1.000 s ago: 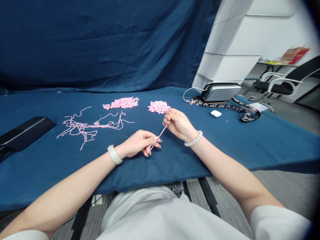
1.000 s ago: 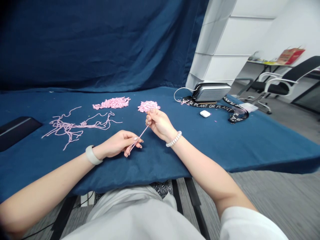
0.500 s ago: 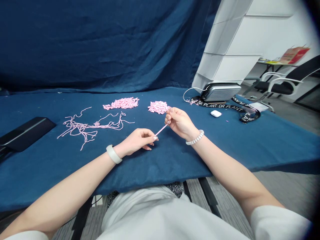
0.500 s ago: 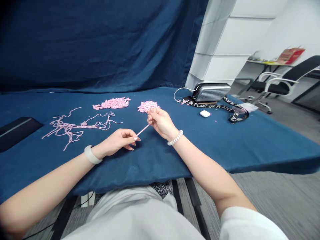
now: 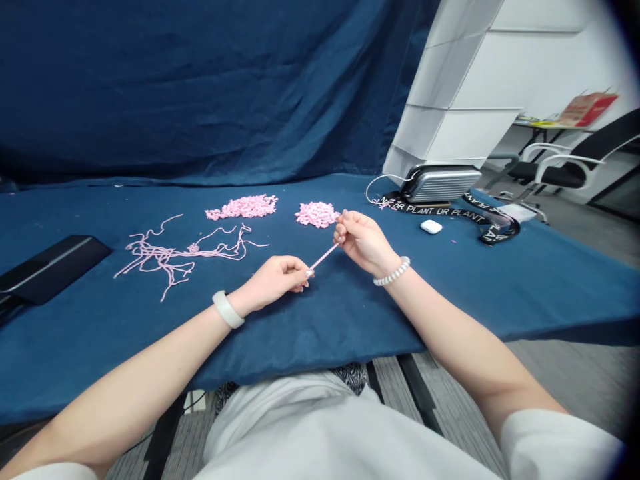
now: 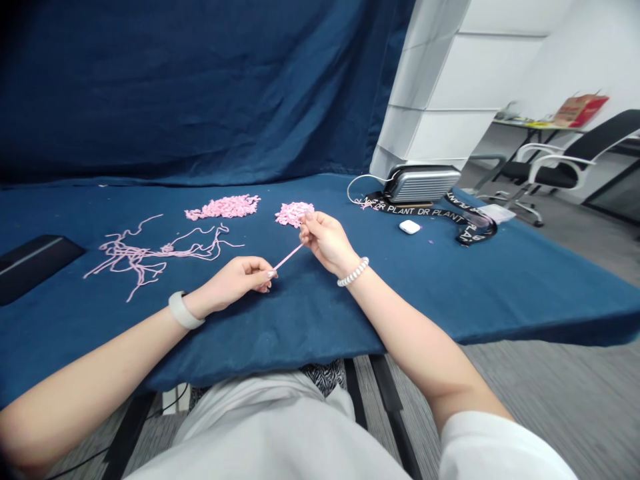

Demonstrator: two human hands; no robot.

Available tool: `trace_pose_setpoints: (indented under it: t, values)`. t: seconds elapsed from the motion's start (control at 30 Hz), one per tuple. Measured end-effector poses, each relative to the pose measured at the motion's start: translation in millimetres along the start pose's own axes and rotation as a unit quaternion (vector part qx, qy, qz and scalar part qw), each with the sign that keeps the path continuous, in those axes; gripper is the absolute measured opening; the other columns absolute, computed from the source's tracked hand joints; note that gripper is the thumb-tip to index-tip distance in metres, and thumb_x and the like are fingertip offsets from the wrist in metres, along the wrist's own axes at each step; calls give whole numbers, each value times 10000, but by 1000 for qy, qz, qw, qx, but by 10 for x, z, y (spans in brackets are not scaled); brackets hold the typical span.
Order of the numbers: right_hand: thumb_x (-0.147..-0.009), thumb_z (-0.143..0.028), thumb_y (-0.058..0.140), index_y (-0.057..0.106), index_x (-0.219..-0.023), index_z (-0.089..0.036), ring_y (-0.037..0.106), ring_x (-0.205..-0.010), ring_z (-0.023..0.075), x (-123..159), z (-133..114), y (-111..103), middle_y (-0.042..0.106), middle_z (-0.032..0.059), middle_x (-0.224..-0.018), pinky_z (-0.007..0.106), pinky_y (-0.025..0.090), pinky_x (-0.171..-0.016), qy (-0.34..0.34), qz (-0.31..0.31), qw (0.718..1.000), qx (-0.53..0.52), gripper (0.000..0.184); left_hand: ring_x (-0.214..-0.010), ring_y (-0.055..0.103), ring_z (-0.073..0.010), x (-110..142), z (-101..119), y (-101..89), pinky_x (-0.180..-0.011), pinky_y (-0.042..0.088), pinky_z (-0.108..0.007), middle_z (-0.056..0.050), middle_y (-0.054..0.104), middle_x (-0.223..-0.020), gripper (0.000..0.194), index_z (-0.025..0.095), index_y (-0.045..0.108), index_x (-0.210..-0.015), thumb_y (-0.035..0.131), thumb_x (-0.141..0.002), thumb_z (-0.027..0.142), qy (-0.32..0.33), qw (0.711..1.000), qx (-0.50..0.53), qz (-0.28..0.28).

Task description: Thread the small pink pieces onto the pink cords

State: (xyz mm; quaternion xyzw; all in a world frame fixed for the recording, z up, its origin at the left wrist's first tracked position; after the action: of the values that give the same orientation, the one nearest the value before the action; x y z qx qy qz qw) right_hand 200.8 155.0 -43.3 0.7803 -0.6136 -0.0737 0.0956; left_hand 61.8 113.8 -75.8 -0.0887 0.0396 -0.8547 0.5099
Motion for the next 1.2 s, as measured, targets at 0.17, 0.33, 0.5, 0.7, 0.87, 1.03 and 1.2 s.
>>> trace_pose_setpoints:
  t: [0.17,0.33,0.5,0.7,0.87,1.03,1.2]
  values:
    - [-739,-503,450,299,-945,-113,333,-594,-119,-25,-17,-65,396,-44,-614,40,305,-634,1,23,1000,3,466,-617,566,-121,3,49,29,-603,456,-229,-66,635,-710,266,109,644,-848,562,-788,355,57,993,-103,-19]
    - [-744,-487,445,299,-940,-108,336,-580,-126,-45,-14,-97,399,-47,-627,38,298,-635,-1,31,999,7,451,-746,606,-135,69,173,81,-728,438,-228,-31,666,-820,252,175,668,-938,457,-857,286,146,957,-251,-20]
    - [-740,-512,443,302,-927,-105,335,-566,-125,-73,0,-145,406,-46,-636,47,303,-618,-6,42,999,14,470,-798,595,-149,132,252,128,-764,411,-243,-25,658,-838,231,183,649,-886,426,-873,240,190,926,-327,-14]
    - [-696,-514,495,316,-874,-80,302,-540,-134,-124,133,-123,419,-54,-614,18,264,-583,4,34,998,57,502,-1015,536,-181,250,489,90,-927,363,-286,-80,599,-1039,247,161,624,-782,415,-881,247,271,925,-264,44]
    - [-648,-577,510,348,-806,-48,327,-540,-133,-129,321,66,438,-43,-604,7,279,-570,25,-44,985,164,575,-1076,524,-195,297,554,22,-962,357,-296,-92,587,-1115,255,145,604,-734,444,-876,286,260,950,-156,71]
    - [-662,-576,487,361,-792,-42,321,-504,-127,-39,455,303,433,-43,-565,6,250,-532,56,-114,972,200,564,-970,571,-200,228,440,-12,-903,412,-325,-106,632,-1019,252,131,604,-754,525,-839,355,215,974,21,61]
    - [-661,-555,494,351,-784,-43,345,-489,-117,55,578,507,416,-51,-554,15,269,-517,81,-178,961,195,546,-817,590,-160,144,319,78,-841,455,-366,-55,625,-822,204,139,590,-772,577,-816,337,170,953,252,8]
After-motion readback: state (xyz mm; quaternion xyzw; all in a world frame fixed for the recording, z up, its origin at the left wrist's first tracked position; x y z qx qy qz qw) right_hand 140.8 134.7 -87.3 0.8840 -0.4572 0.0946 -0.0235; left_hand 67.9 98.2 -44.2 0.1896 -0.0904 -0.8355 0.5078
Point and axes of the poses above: each hand's wrist, its own x-axis away from the middle knuckle, its own y-axis out of the palm, z = x × y, the point moved 8 cm from there along -x, towards the middle knuckle
